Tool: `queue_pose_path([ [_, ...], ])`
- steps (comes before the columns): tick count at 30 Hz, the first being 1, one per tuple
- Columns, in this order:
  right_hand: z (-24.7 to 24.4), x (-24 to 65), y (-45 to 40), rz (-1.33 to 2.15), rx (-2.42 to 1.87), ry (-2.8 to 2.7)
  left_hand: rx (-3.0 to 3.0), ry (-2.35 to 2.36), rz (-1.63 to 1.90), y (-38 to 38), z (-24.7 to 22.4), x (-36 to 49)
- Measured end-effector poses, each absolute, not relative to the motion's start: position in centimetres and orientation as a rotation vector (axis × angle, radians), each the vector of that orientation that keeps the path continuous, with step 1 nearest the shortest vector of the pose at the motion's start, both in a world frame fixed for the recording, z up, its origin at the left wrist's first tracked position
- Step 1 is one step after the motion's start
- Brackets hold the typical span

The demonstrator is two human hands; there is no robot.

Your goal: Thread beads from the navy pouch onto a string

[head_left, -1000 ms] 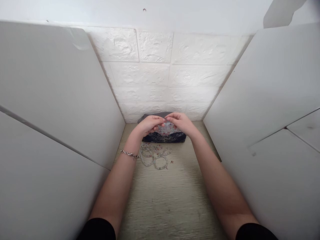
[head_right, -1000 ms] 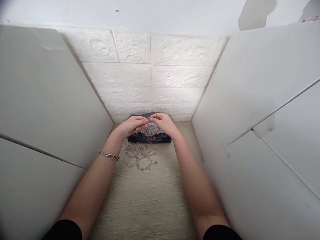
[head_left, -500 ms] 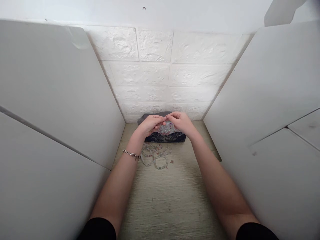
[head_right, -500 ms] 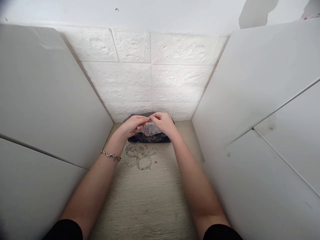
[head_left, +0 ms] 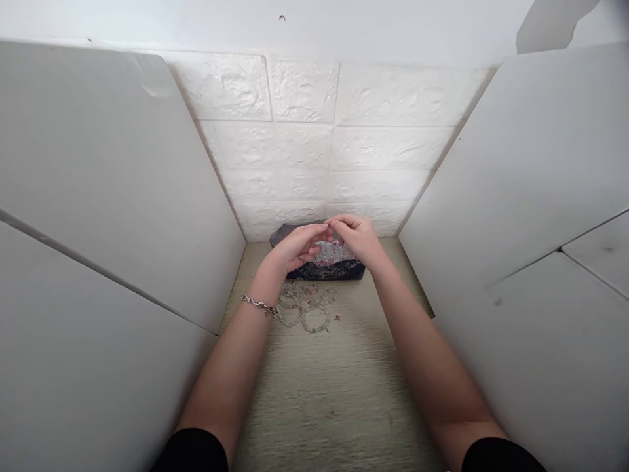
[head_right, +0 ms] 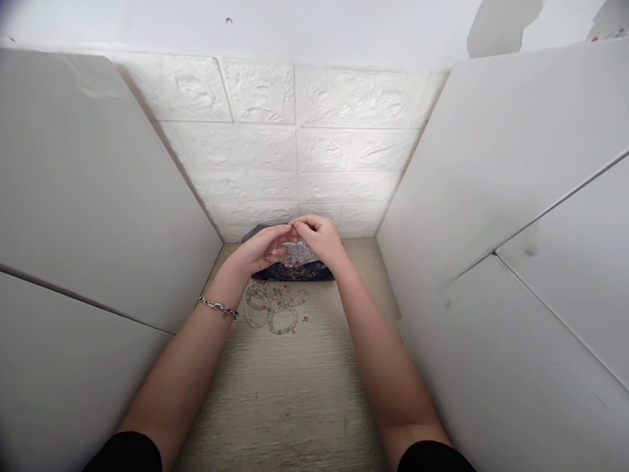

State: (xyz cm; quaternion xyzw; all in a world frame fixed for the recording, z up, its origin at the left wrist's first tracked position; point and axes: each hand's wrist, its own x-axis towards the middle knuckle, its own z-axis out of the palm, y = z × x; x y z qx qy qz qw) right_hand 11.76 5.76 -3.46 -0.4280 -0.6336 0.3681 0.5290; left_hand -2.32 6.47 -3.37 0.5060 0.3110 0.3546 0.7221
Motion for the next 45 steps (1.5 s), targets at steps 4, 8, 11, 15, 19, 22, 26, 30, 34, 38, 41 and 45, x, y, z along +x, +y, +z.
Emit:
queue_pose_path([
  [4,-3.9,11.4,6.3,1.244,-0.851,-1.047,1.127,0.687,0.801,6.6,-3.4,-2.6],
  [8,-4.6,11.0,6.6,1.466,-0.748,-0.659,1.18,0.746,0.835,6.6,-3.3,-2.7],
  [11,-5.4,10.8,6.8,1.472,-0.749,-0.531,1.241,0.786,0.842,6.4,-3.2,-2.5],
  [15,-6.1,10.4,6.8,1.492,-0.838,-0.525,1.276,0.84,0.814,6.1,-2.9,-2.1],
  [19,-6.2,10.3,6.8,1.575,-0.735,-0.548,1.312,0.896,0.783,5.8,-2.6,-1.7],
  [22,-6.3,10.2,6.8,1.577,-0.639,-0.531,1.334,0.933,0.782,5.7,-2.6,-1.5],
  [26,-6.5,10.0,6.8,1.589,-0.592,-0.483,1.366,1.049,0.778,5.8,-2.8,-1.2],
  [30,-6.4,9.8,6.6,1.63,-0.572,-0.523,1.389,1.118,0.797,6.0,-3.0,-1.1],
  [34,-6.1,9.8,6.3,1.638,-0.567,-0.588,1.393,1.141,0.821,6.1,-3.2,-1.2],
  [38,-5.8,9.8,6.1,1.644,-0.572,-0.642,1.391,1.163,0.836,6.1,-3.1,-1.3],
  [41,-5.8,9.7,6.0,1.631,-0.589,-0.643,1.399,1.162,0.846,6.1,-3.1,-1.3],
  [45,-6.1,9.6,6.1,1.625,-0.582,-0.606,1.417,1.152,0.853,6.2,-3.3,-1.3],
])
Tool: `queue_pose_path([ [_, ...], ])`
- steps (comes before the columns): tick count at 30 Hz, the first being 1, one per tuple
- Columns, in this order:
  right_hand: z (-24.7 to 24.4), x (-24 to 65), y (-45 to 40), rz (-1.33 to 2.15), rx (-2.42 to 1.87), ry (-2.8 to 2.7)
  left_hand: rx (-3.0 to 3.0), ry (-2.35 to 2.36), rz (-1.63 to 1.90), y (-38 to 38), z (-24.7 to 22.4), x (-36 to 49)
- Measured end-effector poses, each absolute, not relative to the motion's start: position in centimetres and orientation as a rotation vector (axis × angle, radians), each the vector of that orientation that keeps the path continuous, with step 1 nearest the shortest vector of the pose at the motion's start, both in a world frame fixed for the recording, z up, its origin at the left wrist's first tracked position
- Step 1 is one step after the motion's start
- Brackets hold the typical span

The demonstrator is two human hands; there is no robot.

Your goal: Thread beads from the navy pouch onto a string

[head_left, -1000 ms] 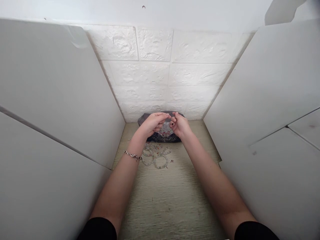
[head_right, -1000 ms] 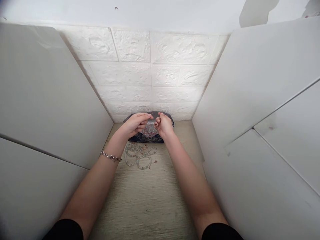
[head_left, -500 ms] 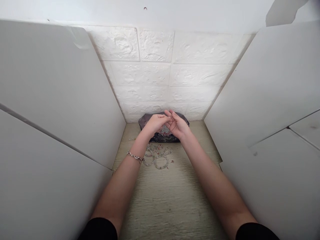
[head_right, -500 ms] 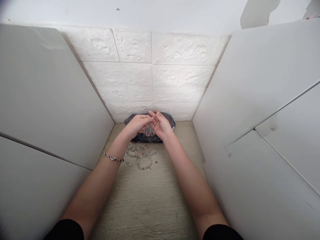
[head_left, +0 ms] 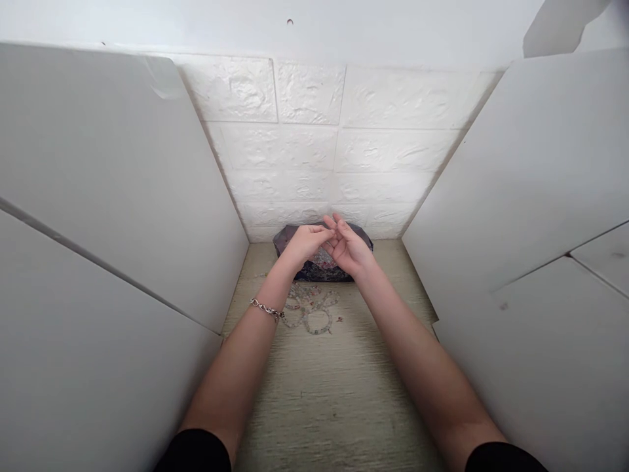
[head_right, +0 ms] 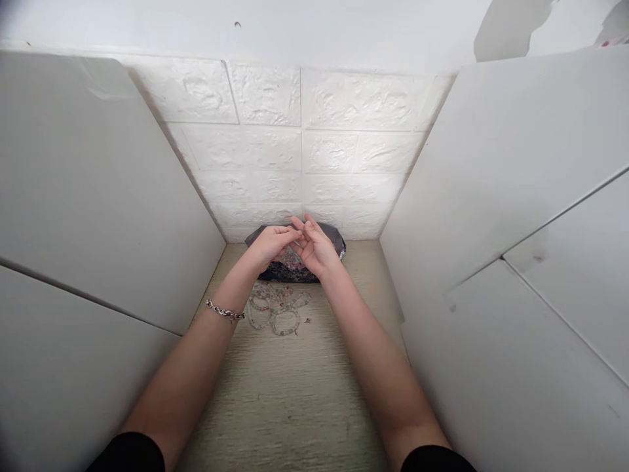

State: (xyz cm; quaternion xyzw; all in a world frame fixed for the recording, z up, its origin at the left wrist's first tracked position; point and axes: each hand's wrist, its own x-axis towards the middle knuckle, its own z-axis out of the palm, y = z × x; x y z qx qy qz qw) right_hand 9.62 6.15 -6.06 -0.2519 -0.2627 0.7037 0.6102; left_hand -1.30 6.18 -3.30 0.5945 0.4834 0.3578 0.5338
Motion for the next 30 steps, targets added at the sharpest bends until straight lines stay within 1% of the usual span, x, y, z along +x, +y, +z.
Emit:
queue_pose_path([
  [5,-6.31,9.57,6.27,1.653,-0.526,-0.574,1.412,1.138,0.871,6.27,-3.47,-1.28],
  [11,-6.22,9.41,6.19,1.637,-0.589,-0.586,1.384,1.13,0.871,6.37,-3.74,-1.41],
  [30,-6.48,9.34,6.33,1.644,-0.595,-0.54,1.373,1.089,0.89,6.35,-3.92,-1.45],
])
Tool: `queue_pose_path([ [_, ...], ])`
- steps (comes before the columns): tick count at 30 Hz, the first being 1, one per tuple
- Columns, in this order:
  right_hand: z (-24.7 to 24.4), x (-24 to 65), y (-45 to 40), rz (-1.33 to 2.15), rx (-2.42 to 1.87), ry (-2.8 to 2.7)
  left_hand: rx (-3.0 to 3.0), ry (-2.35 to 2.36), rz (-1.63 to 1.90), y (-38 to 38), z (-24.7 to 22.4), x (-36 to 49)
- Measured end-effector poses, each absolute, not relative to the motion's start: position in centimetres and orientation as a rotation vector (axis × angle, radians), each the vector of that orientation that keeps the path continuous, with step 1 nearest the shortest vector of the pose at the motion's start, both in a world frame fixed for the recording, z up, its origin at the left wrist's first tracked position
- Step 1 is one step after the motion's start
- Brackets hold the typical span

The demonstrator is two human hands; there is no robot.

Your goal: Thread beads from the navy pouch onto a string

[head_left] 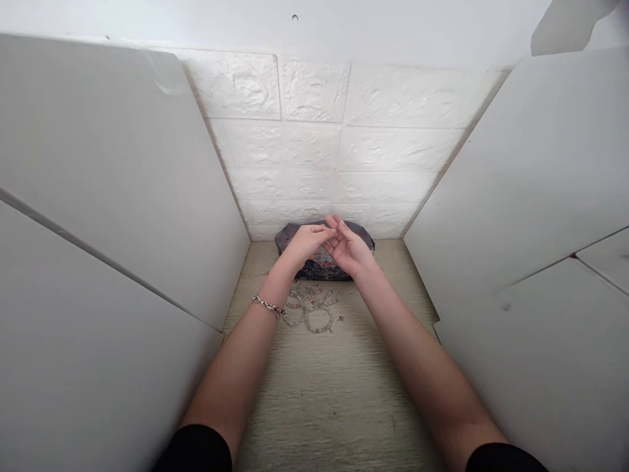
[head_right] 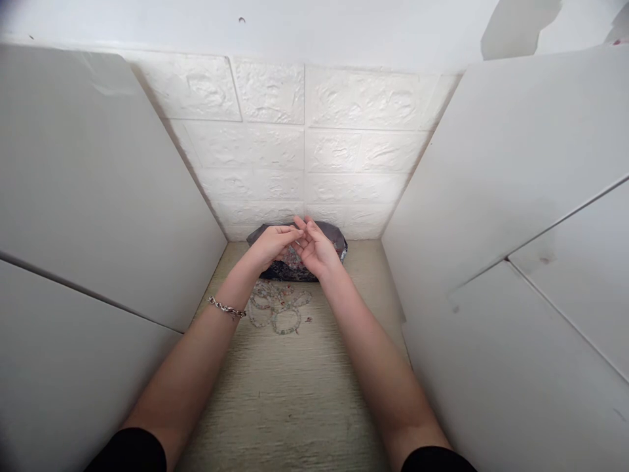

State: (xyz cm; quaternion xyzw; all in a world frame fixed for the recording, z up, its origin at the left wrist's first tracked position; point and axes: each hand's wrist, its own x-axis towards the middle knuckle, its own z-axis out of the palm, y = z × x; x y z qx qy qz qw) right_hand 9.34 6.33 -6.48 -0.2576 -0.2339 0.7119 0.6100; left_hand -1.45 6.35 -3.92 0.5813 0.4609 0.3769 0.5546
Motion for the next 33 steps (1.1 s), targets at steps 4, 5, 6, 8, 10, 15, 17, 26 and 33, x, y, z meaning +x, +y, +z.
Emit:
queue_pose_path([
  [4,-6.63,9.35,6.43,1.642,-0.597,-0.53,1.376,1.081,0.872,6.47,-3.97,-1.49],
  [5,-6.65,9.35,6.46,1.641,-0.597,-0.527,1.378,1.083,0.874,6.48,-3.97,-1.48],
  [6,-6.67,9.34,6.48,1.642,-0.597,-0.524,1.38,1.087,0.876,6.48,-3.97,-1.47],
  [8,-6.71,9.34,6.52,1.646,-0.596,-0.514,1.387,1.095,0.876,6.48,-3.95,-1.44],
  [10,-6.75,9.34,6.54,1.652,-0.589,-0.497,1.395,1.099,0.872,6.45,-3.93,-1.41],
  [15,-6.69,9.29,6.45,1.659,-0.576,-0.47,1.403,1.106,0.87,6.36,-3.9,-1.39],
  [17,-6.63,9.25,6.39,1.659,-0.584,-0.471,1.403,1.106,0.871,6.32,-3.87,-1.39],
  [26,-6.69,9.12,6.37,1.671,-0.573,-0.452,1.387,1.128,0.868,6.24,-3.77,-1.38],
  [33,-6.71,9.03,6.36,1.644,-0.584,-0.475,1.382,1.129,0.857,6.51,-4.11,-1.5],
])
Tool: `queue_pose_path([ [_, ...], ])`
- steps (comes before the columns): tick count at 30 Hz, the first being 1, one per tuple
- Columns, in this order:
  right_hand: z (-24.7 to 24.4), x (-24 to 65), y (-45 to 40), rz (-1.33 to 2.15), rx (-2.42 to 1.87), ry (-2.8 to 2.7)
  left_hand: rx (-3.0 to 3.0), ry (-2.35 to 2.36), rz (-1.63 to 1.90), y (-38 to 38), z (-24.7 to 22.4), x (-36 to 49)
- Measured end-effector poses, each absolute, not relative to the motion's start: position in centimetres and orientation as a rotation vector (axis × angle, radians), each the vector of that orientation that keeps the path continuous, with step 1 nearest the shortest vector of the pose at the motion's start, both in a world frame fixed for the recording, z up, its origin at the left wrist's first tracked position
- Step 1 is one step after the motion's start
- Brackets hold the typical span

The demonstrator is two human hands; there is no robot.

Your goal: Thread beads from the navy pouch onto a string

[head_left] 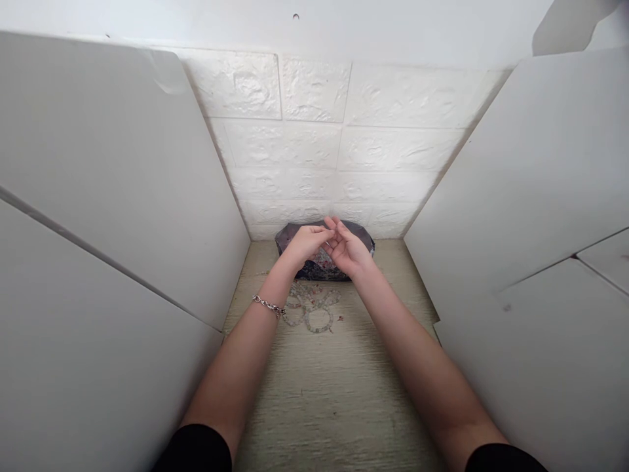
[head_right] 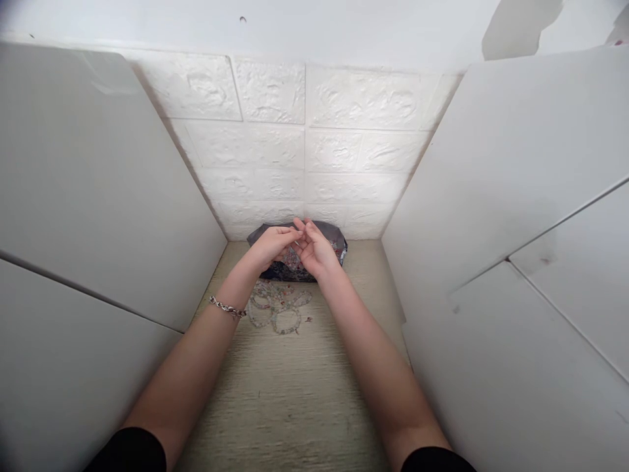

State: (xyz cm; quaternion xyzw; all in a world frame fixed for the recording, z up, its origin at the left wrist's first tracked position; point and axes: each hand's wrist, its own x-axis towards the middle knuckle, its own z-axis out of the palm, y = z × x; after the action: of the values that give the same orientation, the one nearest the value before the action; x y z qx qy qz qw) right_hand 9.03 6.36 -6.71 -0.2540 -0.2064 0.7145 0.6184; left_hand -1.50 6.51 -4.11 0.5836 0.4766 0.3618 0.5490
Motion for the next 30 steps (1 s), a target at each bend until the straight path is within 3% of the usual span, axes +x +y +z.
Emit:
queue_pose_path([
  [10,-6.4,8.8,6.3,1.442,-0.675,-0.809,1.166,0.95,0.913,6.8,-4.5,-1.5],
  [21,-5.2,10.5,5.4,0.474,-1.074,-1.774,0.879,0.691,0.789,7.1,-4.5,-1.9],
  [30,-2.0,12.7,4.3,0.202,-1.22,-1.765,1.003,0.565,0.735,6.1,-2.9,-2.4],
])
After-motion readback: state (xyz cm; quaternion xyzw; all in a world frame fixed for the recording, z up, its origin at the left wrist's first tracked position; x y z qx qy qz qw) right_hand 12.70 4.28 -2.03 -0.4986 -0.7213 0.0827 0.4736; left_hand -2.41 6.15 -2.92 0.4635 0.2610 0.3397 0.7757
